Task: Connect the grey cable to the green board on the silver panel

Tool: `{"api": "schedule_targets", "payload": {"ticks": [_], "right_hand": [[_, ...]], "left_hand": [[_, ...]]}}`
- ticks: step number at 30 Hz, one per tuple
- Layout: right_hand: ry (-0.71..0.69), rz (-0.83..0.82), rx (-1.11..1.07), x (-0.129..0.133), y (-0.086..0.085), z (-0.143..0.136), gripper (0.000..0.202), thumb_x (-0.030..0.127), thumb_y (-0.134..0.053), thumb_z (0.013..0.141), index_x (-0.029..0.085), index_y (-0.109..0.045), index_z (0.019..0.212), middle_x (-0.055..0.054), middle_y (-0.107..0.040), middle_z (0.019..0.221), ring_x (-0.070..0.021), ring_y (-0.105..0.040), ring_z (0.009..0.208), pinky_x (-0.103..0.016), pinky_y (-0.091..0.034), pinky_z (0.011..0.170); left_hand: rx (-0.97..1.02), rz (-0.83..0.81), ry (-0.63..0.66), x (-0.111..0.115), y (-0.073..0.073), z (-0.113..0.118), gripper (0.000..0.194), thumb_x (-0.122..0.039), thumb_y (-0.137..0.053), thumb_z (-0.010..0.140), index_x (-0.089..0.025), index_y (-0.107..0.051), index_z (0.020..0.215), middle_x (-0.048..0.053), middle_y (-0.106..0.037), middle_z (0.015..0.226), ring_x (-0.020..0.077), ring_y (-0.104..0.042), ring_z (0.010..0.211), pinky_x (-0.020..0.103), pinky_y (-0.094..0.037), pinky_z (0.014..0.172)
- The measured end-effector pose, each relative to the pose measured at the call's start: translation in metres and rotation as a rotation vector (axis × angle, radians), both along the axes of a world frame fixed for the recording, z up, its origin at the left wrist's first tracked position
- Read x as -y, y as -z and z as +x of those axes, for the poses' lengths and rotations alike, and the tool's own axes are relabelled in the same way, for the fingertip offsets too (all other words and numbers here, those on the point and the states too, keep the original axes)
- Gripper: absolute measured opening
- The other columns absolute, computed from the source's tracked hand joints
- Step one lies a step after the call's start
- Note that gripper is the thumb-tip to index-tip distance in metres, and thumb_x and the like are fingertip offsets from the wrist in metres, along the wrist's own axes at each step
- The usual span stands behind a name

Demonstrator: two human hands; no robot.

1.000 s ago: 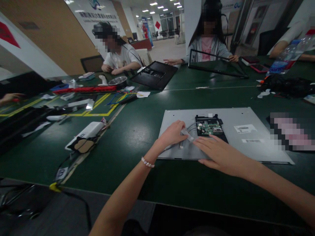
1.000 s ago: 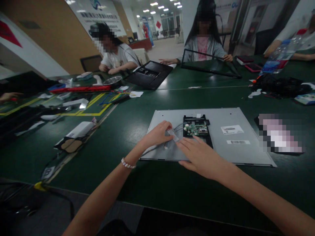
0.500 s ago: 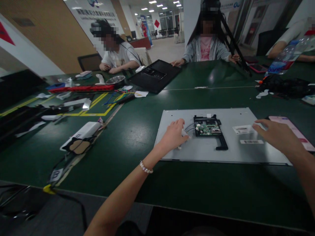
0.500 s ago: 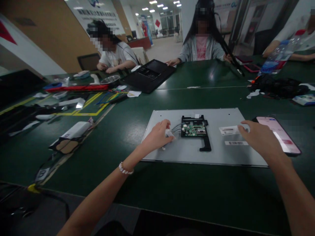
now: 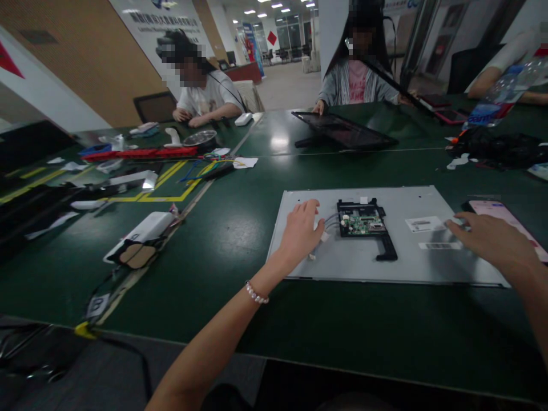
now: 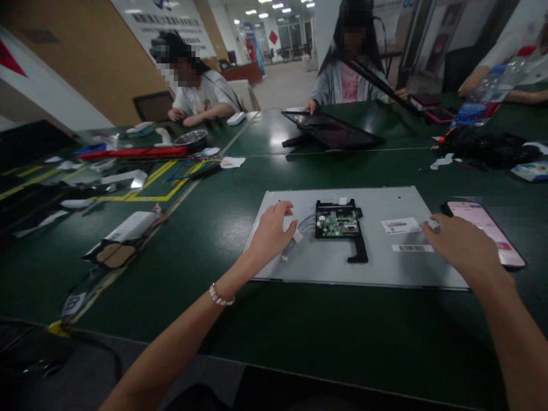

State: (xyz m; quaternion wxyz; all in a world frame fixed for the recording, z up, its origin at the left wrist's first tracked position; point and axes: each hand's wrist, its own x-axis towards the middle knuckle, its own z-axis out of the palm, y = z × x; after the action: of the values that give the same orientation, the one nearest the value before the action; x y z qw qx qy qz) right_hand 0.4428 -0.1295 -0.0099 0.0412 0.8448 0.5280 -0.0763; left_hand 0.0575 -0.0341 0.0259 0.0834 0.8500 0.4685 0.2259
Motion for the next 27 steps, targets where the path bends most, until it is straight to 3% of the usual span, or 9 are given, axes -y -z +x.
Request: {"api": "schedule_targets", "payload": {"ticks": [10,16,27], "right_hand": [[-0.081,0.103,-0.035,0.005,-0.003,-0.018,0.062,0.053,-0.027,0.096,0.013,-0.058,0.132,-0.023,-0.064,0.122,-0.0358,-0.062,0.104,-0.044,-0.045,0.078],[-0.243,0.142,0.010,0.003,0.000,-0.036,0.056,0.044,-0.029,0.097,0.010,-0.063,0.124,-0.022,-0.066,0.113,-0.0330,-0.064,0.101,-0.043,-0.046,0.083],[-0.472,0.315,0.067,0.005,0.018,-0.091,0.050,0.044,-0.036,0.094,0.013,-0.066,0.120,-0.019,-0.064,0.116,-0.0349,-0.061,0.108,-0.056,-0.042,0.100]], "left_hand": [[-0.188,0.011,0.154,0.031,0.002,0.017,0.033,-0.025,-0.045,0.096,-0.018,-0.045,0.128,0.012,-0.055,0.131,0.0278,-0.049,0.120,0.043,-0.042,0.095],[-0.227,0.083,0.217,0.040,0.006,0.022,0.036,-0.029,-0.044,0.098,-0.015,-0.046,0.131,0.013,-0.053,0.135,0.0277,-0.044,0.127,0.043,-0.040,0.101],[-0.324,0.155,0.257,0.052,0.006,0.023,0.047,-0.043,-0.034,0.102,-0.015,-0.046,0.138,0.014,-0.044,0.150,0.0273,-0.028,0.145,0.052,-0.023,0.118]]}}
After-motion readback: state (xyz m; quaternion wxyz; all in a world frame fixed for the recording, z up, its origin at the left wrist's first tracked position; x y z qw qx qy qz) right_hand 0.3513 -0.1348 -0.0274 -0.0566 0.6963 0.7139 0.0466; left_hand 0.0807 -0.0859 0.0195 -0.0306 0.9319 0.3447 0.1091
